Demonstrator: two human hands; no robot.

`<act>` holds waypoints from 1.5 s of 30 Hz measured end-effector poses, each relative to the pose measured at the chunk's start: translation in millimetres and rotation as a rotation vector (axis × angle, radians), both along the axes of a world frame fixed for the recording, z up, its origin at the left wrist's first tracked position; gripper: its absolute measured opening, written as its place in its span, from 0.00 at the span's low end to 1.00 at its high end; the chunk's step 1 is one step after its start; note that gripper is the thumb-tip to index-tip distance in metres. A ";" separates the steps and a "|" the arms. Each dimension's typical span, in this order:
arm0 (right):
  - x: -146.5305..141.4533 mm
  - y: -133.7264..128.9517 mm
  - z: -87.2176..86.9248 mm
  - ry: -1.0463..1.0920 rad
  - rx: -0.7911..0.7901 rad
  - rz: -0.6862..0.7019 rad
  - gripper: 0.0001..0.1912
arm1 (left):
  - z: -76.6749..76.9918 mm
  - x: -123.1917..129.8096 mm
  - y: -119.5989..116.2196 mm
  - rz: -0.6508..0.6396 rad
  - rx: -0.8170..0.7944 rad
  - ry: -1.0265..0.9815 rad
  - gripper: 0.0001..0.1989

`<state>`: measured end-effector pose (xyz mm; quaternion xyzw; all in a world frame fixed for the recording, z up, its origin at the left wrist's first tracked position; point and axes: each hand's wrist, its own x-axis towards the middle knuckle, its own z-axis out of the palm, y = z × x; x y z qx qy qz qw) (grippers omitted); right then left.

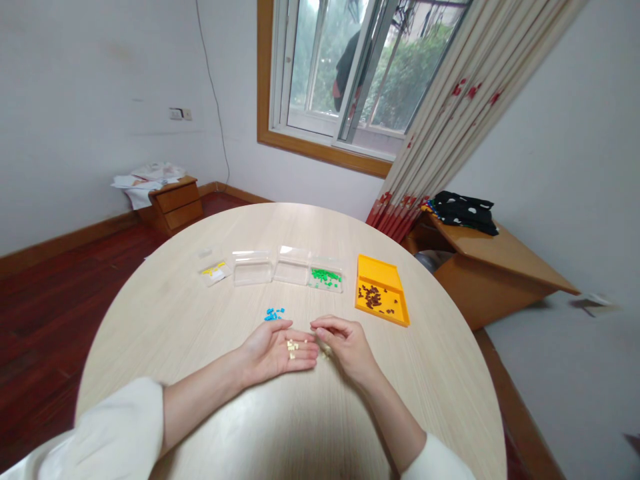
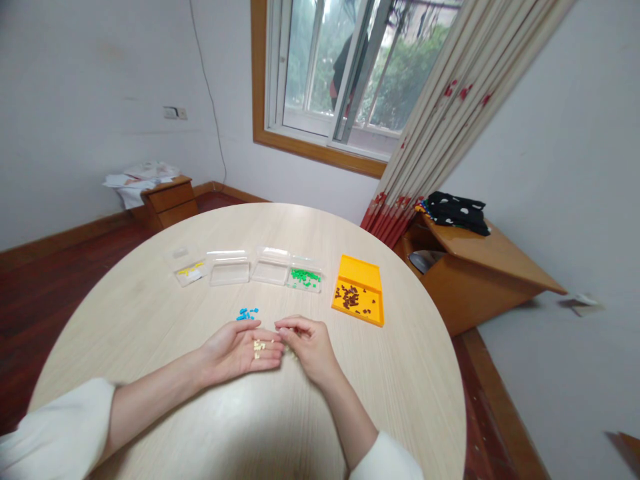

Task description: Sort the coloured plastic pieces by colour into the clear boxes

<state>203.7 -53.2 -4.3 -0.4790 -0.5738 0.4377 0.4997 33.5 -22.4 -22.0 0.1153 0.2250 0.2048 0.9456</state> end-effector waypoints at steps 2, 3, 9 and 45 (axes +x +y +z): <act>3.9 1.4 -0.1 -0.081 0.029 -0.041 0.08 | -1.6 -0.7 1.5 0.008 0.006 0.003 0.17; 7.3 2.7 -1.0 -0.138 0.051 -0.076 0.09 | -2.2 -1.0 2.2 0.014 0.005 0.008 0.16; 30.9 10.4 -10.9 -0.654 0.191 -0.214 0.07 | -0.3 -1.1 3.9 0.054 -0.012 0.064 0.15; 22.3 11.9 -2.2 0.763 -0.266 -0.157 0.12 | 6.3 0.8 1.7 0.094 -0.028 0.110 0.16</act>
